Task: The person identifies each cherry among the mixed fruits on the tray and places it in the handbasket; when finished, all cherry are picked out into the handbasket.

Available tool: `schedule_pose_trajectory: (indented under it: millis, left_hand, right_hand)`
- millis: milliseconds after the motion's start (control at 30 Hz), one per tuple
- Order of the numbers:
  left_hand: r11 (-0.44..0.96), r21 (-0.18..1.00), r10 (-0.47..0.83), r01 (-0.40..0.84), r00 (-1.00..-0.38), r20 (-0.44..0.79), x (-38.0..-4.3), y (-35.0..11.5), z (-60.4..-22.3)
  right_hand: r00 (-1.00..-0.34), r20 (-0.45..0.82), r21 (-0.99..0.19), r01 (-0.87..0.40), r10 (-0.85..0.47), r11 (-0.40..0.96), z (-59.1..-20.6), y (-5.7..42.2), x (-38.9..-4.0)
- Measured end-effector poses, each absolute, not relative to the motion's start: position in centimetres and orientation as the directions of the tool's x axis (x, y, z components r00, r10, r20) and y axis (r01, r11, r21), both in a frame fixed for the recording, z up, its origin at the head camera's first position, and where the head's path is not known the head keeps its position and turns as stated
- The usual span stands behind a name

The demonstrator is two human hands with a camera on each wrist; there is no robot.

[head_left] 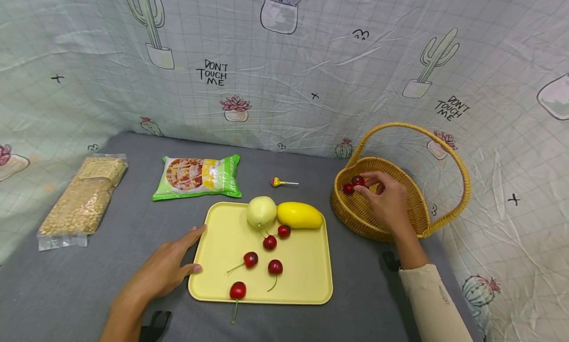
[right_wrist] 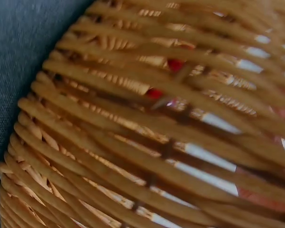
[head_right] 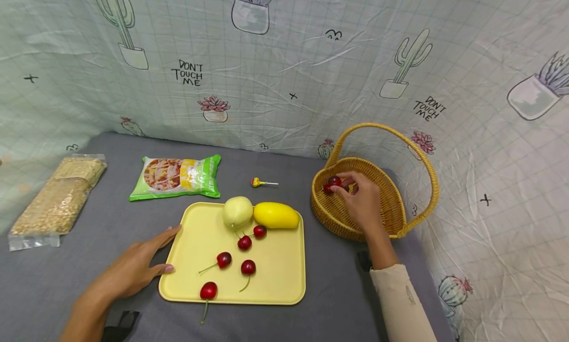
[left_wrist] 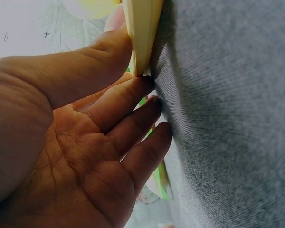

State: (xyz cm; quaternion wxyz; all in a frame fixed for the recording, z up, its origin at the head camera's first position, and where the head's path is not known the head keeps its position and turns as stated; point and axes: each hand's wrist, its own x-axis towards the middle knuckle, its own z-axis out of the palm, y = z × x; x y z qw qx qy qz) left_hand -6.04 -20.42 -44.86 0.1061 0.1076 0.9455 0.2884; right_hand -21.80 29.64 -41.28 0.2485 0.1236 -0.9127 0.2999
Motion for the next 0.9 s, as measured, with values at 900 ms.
schedule_pose_trajectory:
  millis: [900]
  left_hand:
    - [0.817,0.560,0.260,0.136,-0.954,-0.147,-6.0,-20.5,-45.0]
  right_hand:
    - [-0.981,0.171,-0.474,-0.162,-0.090,0.865,-43.8,31.7,-24.1]
